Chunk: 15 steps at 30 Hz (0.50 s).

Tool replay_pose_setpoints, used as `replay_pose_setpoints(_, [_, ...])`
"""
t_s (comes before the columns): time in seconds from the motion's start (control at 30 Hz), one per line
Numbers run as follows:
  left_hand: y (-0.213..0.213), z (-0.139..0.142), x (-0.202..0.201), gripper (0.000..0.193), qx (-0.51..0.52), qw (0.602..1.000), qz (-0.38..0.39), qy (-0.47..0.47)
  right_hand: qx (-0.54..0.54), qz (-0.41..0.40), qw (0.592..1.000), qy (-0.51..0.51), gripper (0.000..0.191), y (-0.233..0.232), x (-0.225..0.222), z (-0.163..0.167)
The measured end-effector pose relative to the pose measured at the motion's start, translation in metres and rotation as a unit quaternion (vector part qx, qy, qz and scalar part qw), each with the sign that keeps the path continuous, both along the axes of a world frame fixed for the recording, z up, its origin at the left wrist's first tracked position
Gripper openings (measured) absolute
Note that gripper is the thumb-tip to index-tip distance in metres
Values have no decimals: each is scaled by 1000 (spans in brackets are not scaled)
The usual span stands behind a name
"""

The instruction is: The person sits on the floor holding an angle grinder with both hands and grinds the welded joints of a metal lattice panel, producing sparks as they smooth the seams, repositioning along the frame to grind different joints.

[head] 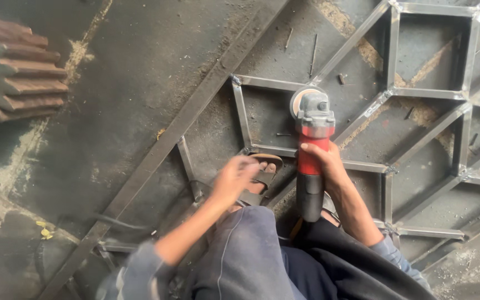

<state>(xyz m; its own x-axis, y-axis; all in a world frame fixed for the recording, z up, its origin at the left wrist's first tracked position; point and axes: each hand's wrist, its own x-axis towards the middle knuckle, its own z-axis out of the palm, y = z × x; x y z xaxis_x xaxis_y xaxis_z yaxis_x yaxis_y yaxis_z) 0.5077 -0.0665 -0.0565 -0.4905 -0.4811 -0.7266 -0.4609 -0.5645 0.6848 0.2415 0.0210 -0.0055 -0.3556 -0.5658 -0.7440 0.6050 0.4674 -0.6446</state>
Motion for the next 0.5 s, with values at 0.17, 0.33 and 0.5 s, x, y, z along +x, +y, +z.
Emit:
replay_pose_setpoints(0.17, [41, 2, -102, 85, 101, 969, -100, 204, 17, -31, 999, -23, 49, -3, -5, 3])
replay_pose_setpoints(0.33, [64, 6, -124, 92, 193, 952, -19, 235, 26, -23, 999, 17, 49, -1, -15, -5])
replay_pose_setpoints(0.5, [58, 21, -119, 97, 133, 957, -63, 251, 11, 16, 999, 51, 48, 4, -5, -9])
